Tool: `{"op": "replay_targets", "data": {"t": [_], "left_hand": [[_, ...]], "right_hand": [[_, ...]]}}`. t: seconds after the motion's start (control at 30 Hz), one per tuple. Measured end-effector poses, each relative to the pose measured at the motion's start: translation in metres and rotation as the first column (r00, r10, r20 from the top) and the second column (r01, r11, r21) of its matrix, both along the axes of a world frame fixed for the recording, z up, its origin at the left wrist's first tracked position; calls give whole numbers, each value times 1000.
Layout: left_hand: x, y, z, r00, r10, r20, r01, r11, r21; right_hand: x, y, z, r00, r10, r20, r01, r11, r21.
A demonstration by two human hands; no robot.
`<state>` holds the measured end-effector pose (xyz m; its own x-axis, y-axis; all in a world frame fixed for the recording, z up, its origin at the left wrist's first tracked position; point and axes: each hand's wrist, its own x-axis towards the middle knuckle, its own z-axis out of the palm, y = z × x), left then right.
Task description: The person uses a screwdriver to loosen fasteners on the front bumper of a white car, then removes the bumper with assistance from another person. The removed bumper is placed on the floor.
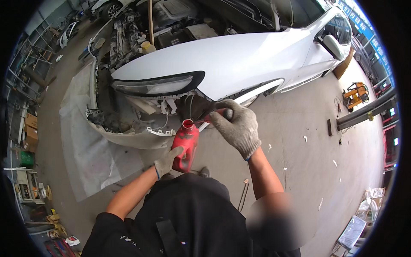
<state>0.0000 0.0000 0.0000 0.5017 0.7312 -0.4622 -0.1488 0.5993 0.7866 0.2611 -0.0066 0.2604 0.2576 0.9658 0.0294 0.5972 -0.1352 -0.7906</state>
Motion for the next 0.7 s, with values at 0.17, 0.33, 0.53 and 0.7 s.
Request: {"op": "replay_targets", "data": {"t": [0.17,0.33,0.53,0.7], "left_hand": [[2,24,-1,994,54,93,-47,996,-75],[-8,39,-19,999,42,-18,-44,992,-117],[-10,51,-11,997,64,43,-58,990,-131],[-9,56,-4,990,126,69,-108,969,-220]], "right_hand": [[0,3,-7,976,-179,-123,182,983,10],[-5,1,-12,929,-249,-273,269,962,40],[-14,0,-18,876,-286,-389,324,945,35],[-14,6,-36,840,-293,-457,349,936,41]]}}
